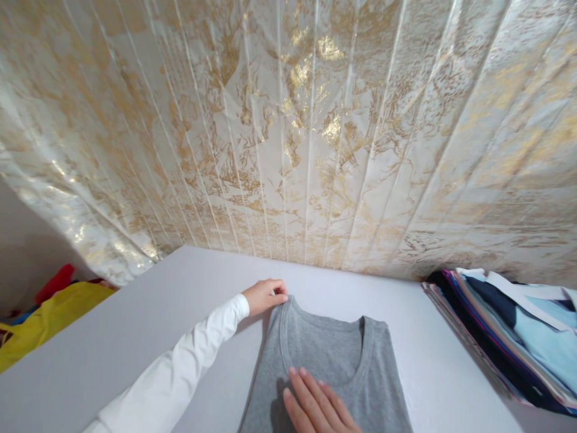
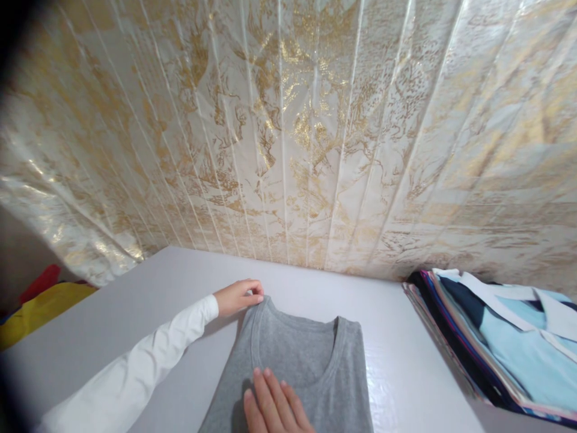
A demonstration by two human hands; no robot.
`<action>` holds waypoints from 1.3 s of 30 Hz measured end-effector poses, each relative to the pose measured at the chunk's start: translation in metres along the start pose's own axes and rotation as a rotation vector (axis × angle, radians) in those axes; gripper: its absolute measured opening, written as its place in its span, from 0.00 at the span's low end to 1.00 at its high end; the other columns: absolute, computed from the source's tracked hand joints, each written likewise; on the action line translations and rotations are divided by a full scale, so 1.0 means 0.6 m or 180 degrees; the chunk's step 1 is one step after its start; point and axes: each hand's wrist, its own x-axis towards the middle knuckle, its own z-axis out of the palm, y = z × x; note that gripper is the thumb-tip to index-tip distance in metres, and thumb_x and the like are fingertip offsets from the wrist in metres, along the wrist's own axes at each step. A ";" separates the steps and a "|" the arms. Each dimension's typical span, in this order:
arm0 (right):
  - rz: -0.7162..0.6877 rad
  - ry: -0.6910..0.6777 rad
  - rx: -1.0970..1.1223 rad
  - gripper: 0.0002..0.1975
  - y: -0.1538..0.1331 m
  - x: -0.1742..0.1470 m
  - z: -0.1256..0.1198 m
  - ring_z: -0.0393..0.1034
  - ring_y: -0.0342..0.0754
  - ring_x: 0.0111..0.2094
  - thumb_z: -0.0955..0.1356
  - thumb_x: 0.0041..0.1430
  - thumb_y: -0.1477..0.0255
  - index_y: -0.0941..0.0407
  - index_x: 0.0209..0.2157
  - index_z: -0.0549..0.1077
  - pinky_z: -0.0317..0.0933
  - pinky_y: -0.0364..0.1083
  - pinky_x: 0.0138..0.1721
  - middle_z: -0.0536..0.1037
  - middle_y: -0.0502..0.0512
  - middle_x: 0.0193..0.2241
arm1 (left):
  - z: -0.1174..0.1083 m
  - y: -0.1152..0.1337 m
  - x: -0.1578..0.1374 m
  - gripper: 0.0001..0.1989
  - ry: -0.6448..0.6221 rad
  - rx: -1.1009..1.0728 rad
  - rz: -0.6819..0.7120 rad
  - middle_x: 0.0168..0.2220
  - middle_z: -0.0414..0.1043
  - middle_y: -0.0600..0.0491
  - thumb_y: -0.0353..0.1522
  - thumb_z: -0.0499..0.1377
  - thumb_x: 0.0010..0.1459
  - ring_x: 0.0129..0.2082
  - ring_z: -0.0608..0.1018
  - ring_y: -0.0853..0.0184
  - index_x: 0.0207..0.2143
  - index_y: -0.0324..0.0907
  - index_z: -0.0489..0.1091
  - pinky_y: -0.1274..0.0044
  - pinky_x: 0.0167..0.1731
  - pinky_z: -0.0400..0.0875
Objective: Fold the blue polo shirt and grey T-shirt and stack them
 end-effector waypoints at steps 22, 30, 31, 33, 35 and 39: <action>0.0694 0.0977 0.0266 0.10 -0.098 0.038 0.071 0.71 0.48 0.49 0.63 0.62 0.64 0.49 0.42 0.72 0.57 0.50 0.57 0.78 0.48 0.46 | 0.022 0.010 -0.021 0.04 0.0240 -0.0462 -0.0537 0.29 0.68 0.57 0.31 0.57 0.59 0.26 0.71 0.71 0.34 0.38 0.67 0.78 0.28 0.64; 0.0676 0.0981 0.0257 0.10 -0.097 0.045 0.060 0.72 0.48 0.48 0.64 0.61 0.63 0.47 0.42 0.73 0.55 0.50 0.57 0.79 0.46 0.44 | 0.047 0.016 -0.018 0.02 0.0542 -0.0131 -0.0745 0.27 0.67 0.58 0.29 0.58 0.60 0.27 0.72 0.69 0.33 0.38 0.68 0.75 0.33 0.67; 0.0670 0.0982 0.0232 0.10 -0.101 0.043 0.063 0.72 0.48 0.47 0.64 0.61 0.62 0.47 0.42 0.72 0.57 0.50 0.56 0.79 0.46 0.45 | 0.047 0.018 -0.018 0.01 0.0560 -0.0068 -0.0762 0.26 0.67 0.58 0.27 0.58 0.59 0.27 0.72 0.69 0.33 0.38 0.68 0.75 0.33 0.68; 0.0699 0.1006 0.0252 0.10 -0.103 0.039 0.062 0.73 0.48 0.46 0.64 0.61 0.62 0.47 0.42 0.72 0.61 0.48 0.52 0.79 0.46 0.44 | 0.045 0.029 -0.025 0.05 0.0664 0.0083 -0.0767 0.29 0.69 0.56 0.24 0.58 0.56 0.29 0.73 0.68 0.36 0.39 0.67 0.74 0.36 0.68; 0.0617 0.0782 0.0463 0.11 -0.085 0.036 0.044 0.73 0.46 0.45 0.62 0.63 0.63 0.47 0.44 0.71 0.64 0.44 0.47 0.79 0.45 0.44 | 0.044 0.050 -0.043 0.13 0.0866 0.0262 -0.0710 0.39 0.70 0.51 0.23 0.57 0.55 0.38 0.74 0.64 0.43 0.40 0.65 0.70 0.43 0.67; 0.0686 -0.0351 0.1364 0.20 0.034 0.014 -0.040 0.72 0.48 0.47 0.62 0.61 0.58 0.51 0.52 0.66 0.67 0.42 0.43 0.77 0.52 0.46 | 0.070 0.121 -0.098 0.21 0.0932 0.0508 -0.0259 0.53 0.63 0.48 0.23 0.55 0.55 0.54 0.66 0.60 0.52 0.43 0.61 0.65 0.54 0.59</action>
